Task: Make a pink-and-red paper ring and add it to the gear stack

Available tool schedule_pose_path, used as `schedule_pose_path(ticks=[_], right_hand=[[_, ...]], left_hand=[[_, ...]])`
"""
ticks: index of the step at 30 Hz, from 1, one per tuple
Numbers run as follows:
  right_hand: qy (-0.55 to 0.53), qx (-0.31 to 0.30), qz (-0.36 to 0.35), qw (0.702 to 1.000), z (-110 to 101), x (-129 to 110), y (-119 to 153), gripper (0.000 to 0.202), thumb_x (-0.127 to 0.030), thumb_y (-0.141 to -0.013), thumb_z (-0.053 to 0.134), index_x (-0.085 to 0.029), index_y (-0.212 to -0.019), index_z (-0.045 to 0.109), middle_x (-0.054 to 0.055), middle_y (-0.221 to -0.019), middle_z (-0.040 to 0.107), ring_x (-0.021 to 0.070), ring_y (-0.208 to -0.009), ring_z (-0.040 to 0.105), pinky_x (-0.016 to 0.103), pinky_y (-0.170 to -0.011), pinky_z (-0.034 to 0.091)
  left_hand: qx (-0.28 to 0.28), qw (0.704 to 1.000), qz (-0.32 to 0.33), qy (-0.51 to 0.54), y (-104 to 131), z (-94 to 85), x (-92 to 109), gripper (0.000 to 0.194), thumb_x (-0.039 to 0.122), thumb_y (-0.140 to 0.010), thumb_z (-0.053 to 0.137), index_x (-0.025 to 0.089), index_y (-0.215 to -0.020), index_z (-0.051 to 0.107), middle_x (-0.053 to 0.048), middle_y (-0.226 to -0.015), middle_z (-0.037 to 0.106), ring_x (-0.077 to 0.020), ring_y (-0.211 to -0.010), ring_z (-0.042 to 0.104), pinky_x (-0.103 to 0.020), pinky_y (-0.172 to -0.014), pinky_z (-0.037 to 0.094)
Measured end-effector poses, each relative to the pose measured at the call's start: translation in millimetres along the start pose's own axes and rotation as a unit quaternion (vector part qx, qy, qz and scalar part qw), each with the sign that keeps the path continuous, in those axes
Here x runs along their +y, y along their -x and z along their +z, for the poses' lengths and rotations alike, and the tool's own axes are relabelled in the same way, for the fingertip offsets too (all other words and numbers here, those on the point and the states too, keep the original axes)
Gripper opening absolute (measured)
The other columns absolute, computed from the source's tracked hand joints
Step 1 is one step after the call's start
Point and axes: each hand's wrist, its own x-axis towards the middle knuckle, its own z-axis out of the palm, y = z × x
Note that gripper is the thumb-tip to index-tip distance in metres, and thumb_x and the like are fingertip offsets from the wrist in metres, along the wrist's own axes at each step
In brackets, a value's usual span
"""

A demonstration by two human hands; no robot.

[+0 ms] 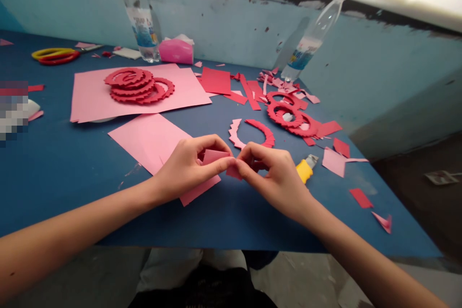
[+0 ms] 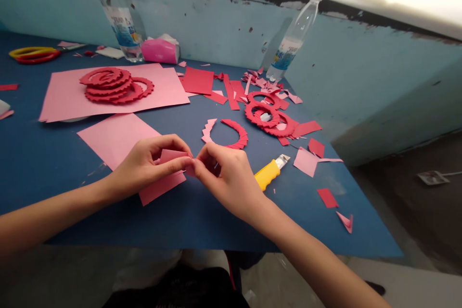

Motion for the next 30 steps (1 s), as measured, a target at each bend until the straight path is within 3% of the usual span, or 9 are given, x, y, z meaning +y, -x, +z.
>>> schedule_pose_path(ticks=[6,30], right_hand=[[0.002,0.015,0.016,1.000,-2.0,-1.7,0.2,0.018,-0.022,-0.089,0.059,-0.017,-0.072,0.059,-0.003,-0.061,0.063,0.0083,-0.054,0.056,0.019,-0.050,0.040],[0.005,-0.014,-0.009,1.000,-4.8,-0.4,-0.5,0.013,-0.021,-0.092,0.058,-0.017,-0.080,0.061,-0.003,-0.069,0.065,0.0085,-0.063,0.059,0.020,-0.057,0.045]], left_hand=[[-0.006,0.999,-0.018,0.039,-1.1,0.7,-1.8,0.023,0.037,-0.079,0.076,0.017,-0.087,0.068,0.000,-0.078,0.071,-0.0150,-0.069,0.065,-0.024,-0.061,0.050],[0.009,0.999,-0.019,0.035,0.5,-0.8,-4.5,0.017,0.036,-0.082,0.075,0.020,-0.087,0.072,0.001,-0.082,0.075,-0.0154,-0.075,0.071,-0.024,-0.067,0.055]])
